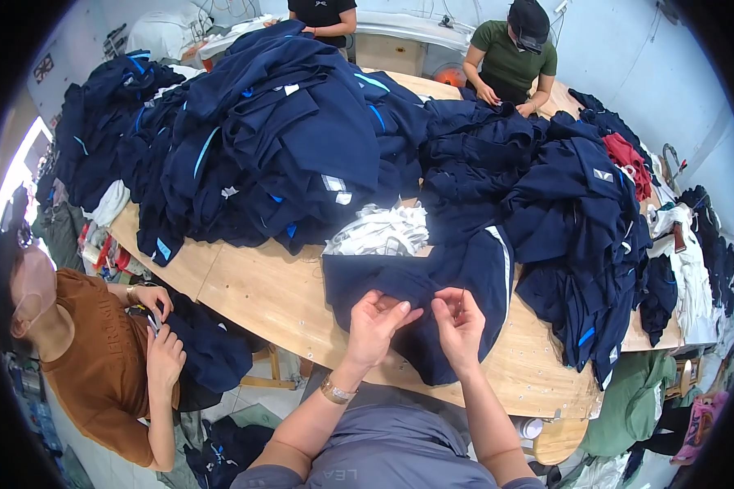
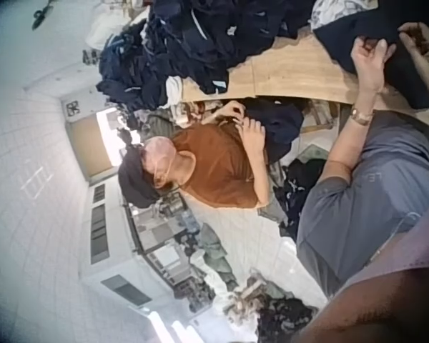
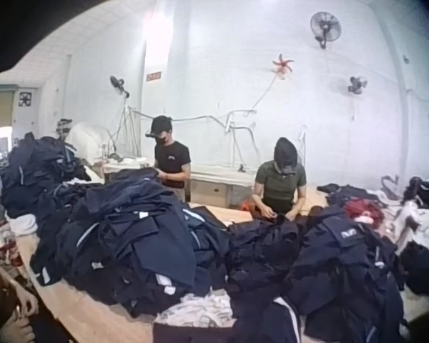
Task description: Inspecting navy blue shirts and trimming excess threads using thread nippers in a textile factory.
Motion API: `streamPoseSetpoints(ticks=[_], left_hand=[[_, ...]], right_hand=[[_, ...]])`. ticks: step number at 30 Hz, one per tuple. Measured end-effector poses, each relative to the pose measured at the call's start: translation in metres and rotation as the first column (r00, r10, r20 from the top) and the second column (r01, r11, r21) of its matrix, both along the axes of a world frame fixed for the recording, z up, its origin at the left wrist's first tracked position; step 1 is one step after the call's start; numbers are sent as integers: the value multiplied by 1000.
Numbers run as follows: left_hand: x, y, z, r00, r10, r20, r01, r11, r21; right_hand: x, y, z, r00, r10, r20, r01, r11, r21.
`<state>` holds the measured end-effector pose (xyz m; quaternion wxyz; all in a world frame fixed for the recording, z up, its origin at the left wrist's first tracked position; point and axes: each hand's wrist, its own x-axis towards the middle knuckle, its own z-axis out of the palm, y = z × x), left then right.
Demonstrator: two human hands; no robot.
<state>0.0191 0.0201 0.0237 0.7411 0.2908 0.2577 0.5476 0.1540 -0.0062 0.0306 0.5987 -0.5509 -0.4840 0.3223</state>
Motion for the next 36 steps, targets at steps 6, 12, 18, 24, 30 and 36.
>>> streamPoseSetpoints(ticks=[6, 12, 18, 24, 30, 36], left_hand=[[-2, 2, 1, 998, -1, 58, 1, 1000, 8], [-1, 2, 0, 1000, 21, 0, -21, 999, 32], [-1, 1, -12, 998, 49, -40, -47, 997, 60], [2, 0, -3, 998, 51, -42, -48, 997, 66], [1, -1, -7, 998, 40, -43, -38, 998, 50], [2, -1, -9, 996, 50, -76, -44, 996, 76]], right_hand=[[8, -5, 10, 900, 128, 418, -129, 991, -24], [11, 0, 11, 797, 132, 590, -165, 986, 2], [9, 1, 11, 761, 128, 635, -166, 986, 0], [14, -5, 6, 834, 98, 543, -111, 994, -8], [17, -6, 6, 824, 131, 551, -125, 991, -48], [15, -1, 8, 762, 135, 633, -147, 989, -35]])
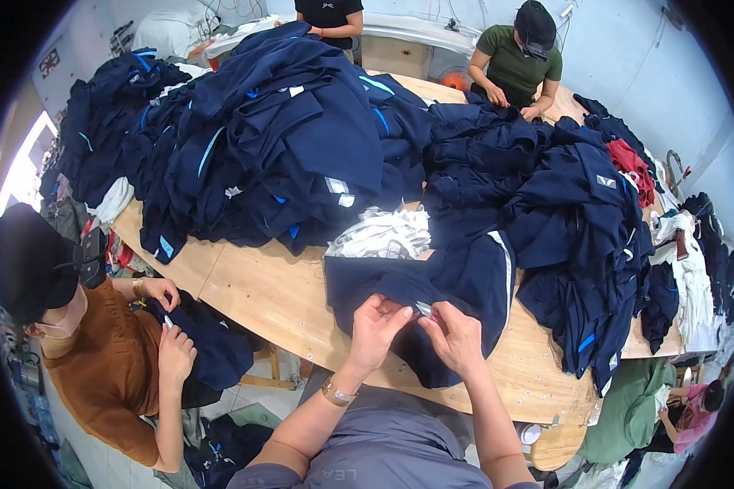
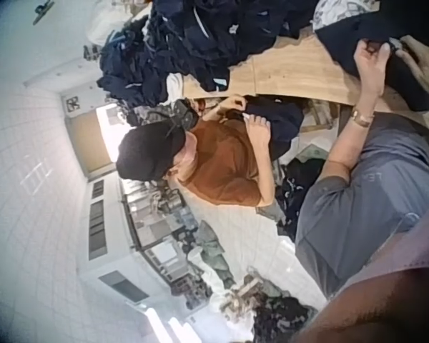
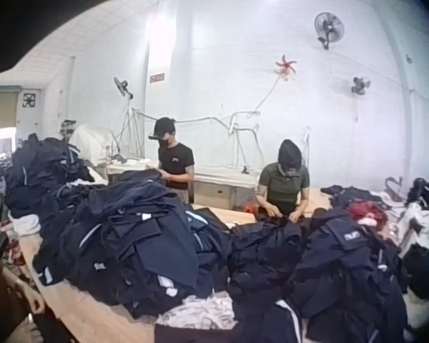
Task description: Inspecting navy blue shirts and trimming excess threads using thread nippers in a textile factory.
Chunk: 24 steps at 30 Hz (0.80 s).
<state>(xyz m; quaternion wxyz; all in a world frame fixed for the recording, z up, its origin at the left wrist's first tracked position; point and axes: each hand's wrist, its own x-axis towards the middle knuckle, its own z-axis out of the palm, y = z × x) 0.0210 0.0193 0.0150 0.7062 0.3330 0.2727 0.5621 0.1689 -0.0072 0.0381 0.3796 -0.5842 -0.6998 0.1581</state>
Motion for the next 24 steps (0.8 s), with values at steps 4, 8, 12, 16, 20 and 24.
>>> streamPoseSetpoints(ticks=[4, 8, 12, 16, 20, 24], left_hand=[[1, 1, -3, 999, 14, -29, -14, 1000, 26], [-1, 4, -2, 999, 12, -32, -11, 1000, 19], [-2, 2, 0, 1000, 8, -20, -8, 1000, -6], [5, 0, -6, 997, -54, 48, 57, 996, -75], [2, -2, -7, 995, -93, -21, 91, 993, -73], [1, -5, -12, 978, -130, -164, 126, 992, -31]], right_hand=[[1, 3, -1, 999, 2, 53, -4, 999, 39], [3, 3, -4, 993, -46, -105, 43, 999, -29], [2, 0, -16, 963, -91, -256, 80, 995, -52], [-4, -1, -31, 938, -21, -345, 57, 994, 93], [-13, -3, -28, 962, -35, -270, 92, 975, 201], [-15, -3, -28, 965, -96, -246, 159, 954, 254]])
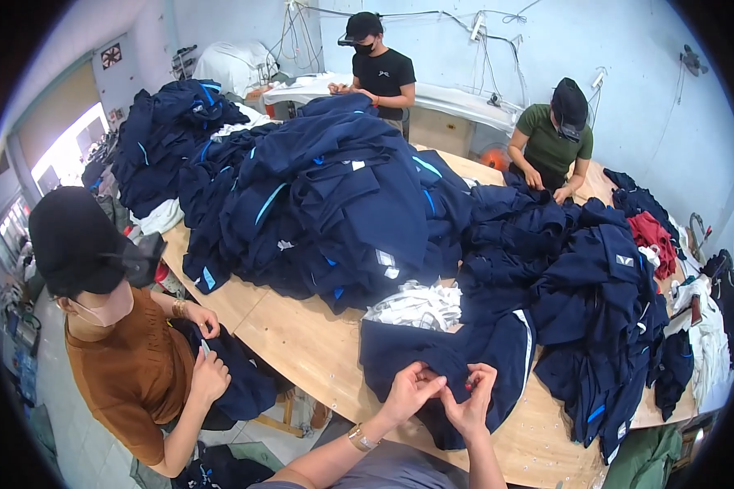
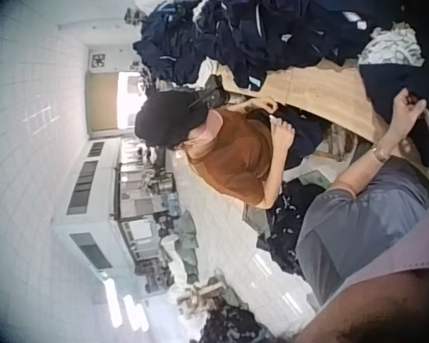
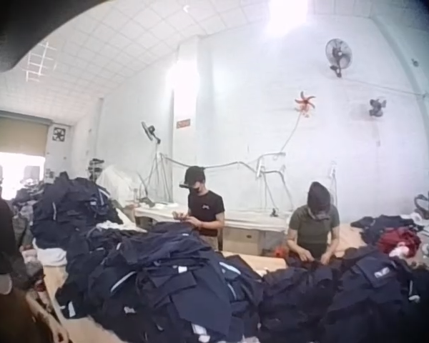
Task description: Inspecting navy blue shirts and trimming excess threads using thread nippers in a textile factory.
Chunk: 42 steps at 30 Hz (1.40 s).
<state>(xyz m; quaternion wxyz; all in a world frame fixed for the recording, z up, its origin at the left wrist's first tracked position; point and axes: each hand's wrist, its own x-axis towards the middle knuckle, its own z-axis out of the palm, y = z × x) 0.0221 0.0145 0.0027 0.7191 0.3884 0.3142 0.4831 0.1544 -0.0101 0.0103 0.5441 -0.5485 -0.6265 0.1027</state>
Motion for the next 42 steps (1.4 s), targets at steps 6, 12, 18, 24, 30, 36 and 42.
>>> streamPoseSetpoints(ticks=[6, 12, 18, 24, 30, 36, 42], left_hand=[[-6, 9, 8, 935, -248, -252, 273, 960, 70], [-50, 21, 81, 853, -520, -54, 517, 824, 230], [-88, -8, 169, 660, -551, 510, 316, 820, 477], [-114, 9, 175, 672, -688, 273, 77, 431, 899], [-118, 15, 179, 778, -586, 228, 70, 442, 894], [-101, 18, 177, 713, -659, 239, 130, 459, 879], [-77, -17, 200, 778, -466, 420, 378, 883, 279]], right_hand=[[12, 5, -10, 989, -8, -151, -6, 996, -89], [40, 4, -41, 962, -103, -254, 43, 972, -232], [64, -12, -118, 946, -222, -236, 129, 926, -354], [61, -8, -126, 963, -229, -143, 170, 926, -337], [48, -4, -125, 949, -227, -220, 174, 957, -233], [54, -6, -126, 952, -215, -219, 170, 964, -206], [54, -8, -134, 948, -203, -244, 155, 967, -203]])
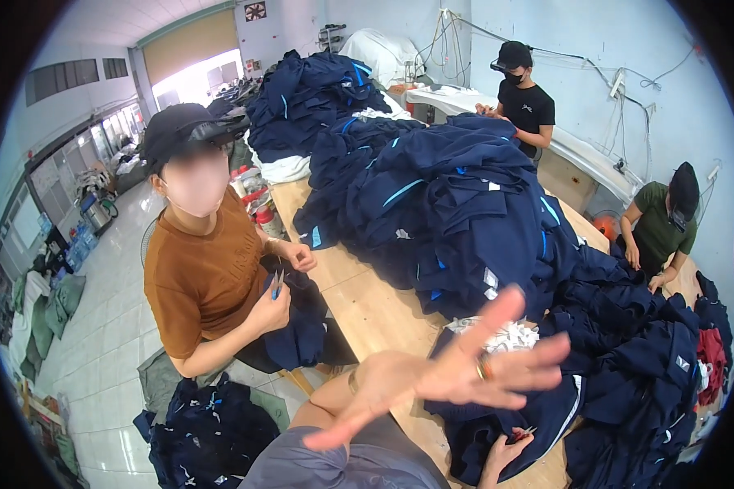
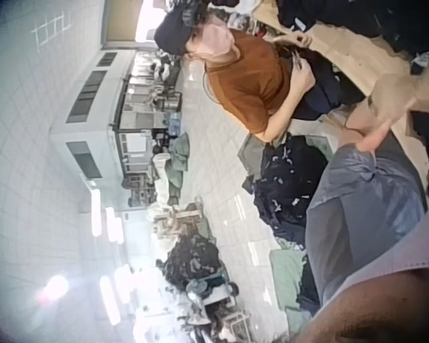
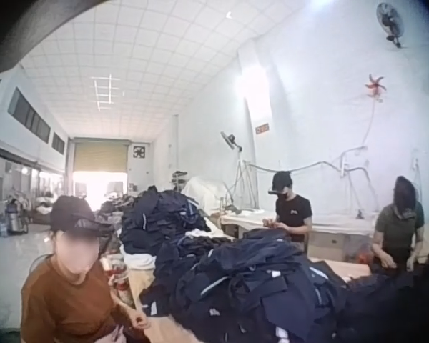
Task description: Inspecting navy blue shirts and trimming excess threads using thread nippers in a textile factory.
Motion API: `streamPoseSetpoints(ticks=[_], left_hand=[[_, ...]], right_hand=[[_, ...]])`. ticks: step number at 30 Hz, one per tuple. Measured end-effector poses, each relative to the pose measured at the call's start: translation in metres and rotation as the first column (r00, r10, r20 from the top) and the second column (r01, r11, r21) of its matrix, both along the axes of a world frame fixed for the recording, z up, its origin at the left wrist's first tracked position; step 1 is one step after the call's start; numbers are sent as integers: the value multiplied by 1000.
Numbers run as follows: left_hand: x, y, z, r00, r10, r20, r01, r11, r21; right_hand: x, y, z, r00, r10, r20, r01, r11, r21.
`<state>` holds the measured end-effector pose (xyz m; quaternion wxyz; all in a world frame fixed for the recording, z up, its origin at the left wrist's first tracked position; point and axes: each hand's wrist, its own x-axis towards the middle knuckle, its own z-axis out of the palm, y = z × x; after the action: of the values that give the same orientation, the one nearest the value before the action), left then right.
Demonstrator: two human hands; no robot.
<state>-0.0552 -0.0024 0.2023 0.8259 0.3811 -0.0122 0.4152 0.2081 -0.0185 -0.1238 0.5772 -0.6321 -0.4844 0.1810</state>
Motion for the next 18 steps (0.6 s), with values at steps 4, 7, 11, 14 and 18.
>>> streamPoseSetpoints(ticks=[4, 7, 11, 14, 18], left_hand=[[28, -17, 5, 964, -170, 206, 128, 971, 201], [47, -39, 3, 916, -266, 300, 157, 927, 341], [80, -14, -15, 605, -678, 418, 503, 732, 459], [61, 2, -14, 970, -147, -194, 243, 585, 774], [52, 9, 20, 720, 302, -625, 667, -54, 743]], right_hand=[[-5, -5, 16, 999, 27, -32, -28, 1000, -15], [-28, 6, 29, 986, 127, -110, -131, 991, -22], [6, 19, -64, 953, -120, -277, 157, 981, 114], [-10, 6, 7, 992, -126, 12, 127, 987, -104], [-9, -1, 15, 990, -134, 40, 139, 981, -138]])
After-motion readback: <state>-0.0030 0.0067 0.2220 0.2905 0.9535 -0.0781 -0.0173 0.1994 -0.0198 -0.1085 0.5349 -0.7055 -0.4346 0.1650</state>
